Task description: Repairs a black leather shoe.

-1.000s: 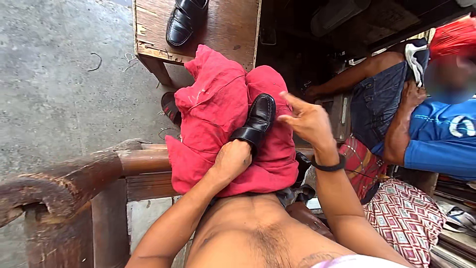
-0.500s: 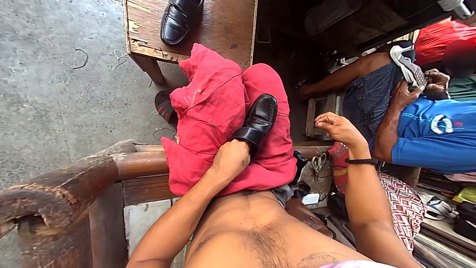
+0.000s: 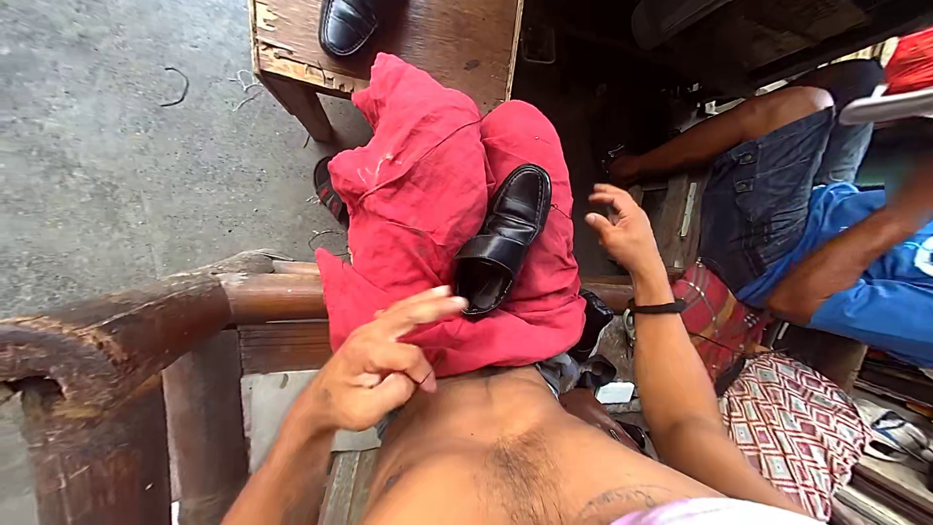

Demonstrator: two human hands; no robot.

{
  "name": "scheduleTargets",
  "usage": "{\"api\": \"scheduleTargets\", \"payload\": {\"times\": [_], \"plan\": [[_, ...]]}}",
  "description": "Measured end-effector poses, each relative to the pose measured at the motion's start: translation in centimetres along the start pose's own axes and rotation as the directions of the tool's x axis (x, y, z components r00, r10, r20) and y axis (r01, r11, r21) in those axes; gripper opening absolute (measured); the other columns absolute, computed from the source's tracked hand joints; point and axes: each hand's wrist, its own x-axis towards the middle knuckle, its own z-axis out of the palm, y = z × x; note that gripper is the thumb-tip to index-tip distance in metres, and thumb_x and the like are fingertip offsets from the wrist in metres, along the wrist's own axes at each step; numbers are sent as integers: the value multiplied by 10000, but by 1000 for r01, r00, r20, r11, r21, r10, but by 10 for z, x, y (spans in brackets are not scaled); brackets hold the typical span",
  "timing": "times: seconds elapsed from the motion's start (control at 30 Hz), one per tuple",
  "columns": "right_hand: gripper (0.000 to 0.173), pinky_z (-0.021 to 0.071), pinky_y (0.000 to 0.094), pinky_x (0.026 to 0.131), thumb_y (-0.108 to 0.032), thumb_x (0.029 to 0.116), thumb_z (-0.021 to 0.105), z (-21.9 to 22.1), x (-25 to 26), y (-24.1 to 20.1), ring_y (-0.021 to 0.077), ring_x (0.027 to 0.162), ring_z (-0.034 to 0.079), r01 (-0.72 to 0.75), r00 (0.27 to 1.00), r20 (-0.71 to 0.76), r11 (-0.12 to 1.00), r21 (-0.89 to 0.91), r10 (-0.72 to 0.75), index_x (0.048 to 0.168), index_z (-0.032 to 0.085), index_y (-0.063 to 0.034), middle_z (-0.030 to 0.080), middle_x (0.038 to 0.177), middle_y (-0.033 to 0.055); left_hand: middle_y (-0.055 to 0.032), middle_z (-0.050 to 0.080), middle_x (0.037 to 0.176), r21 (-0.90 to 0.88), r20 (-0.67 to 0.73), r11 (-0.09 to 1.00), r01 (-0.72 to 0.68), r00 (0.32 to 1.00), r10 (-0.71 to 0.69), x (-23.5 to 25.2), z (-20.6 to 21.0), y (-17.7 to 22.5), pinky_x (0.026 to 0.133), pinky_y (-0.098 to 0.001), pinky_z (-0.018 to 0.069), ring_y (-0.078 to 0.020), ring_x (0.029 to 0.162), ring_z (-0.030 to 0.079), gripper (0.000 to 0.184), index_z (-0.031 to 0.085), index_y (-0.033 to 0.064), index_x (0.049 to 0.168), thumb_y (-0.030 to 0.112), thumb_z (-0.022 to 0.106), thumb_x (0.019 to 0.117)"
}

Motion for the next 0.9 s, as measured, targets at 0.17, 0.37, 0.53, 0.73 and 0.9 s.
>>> {"api": "scheduleTargets", "payload": {"times": [0.17,0.37,0.53,0.73,0.9], "plan": [[599,401,265,414,-129,936,721,32,-13,-70,128,487,456,162,983,19,917,365,-182,1490,496,-140,623,825,53,1,696,823,-573,-248,810,-126,968,-25,64,47,-9,831,-357,569,-141,847,690,288,676,122,806,193,486,1011],[242,468,191,465,-184,1097,424,32,-22,-63,60,546,538,218,960,-129,379,899,-248,976,610,-88,642,1266,100,-64,697,1287,513,-357,802,306,926,-125,51,48,-17,1059,-313,531,-124,1224,643,279,743,37,1177,67,528,1002],[173,487,259,542,-219,1047,599,44,-7,-100,110,605,537,141,967,-247,936,321,-61,1113,601,-59,600,847,45,-91,705,1295,727,-362,581,366,923,-129,56,58,-19,984,-372,565,-188,1187,684,309,738,71,1232,96,517,1018],[604,465,426,628,-693,839,702,67,27,-90,184,710,571,25,949,-311,997,-73,-47,924,693,-95,634,860,41,-109,754,1136,777,-384,443,448,894,-231,31,54,-4,781,-427,605,-243,964,745,350,735,66,1241,123,470,1020],[578,436,416,615,-681,848,699,66,30,-93,172,693,556,17,967,-252,997,-69,-34,845,642,-105,597,797,21,-79,689,811,757,-389,469,456,890,-237,5,60,6,624,-290,524,-162,696,641,321,761,40,1163,131,493,1012]]}}
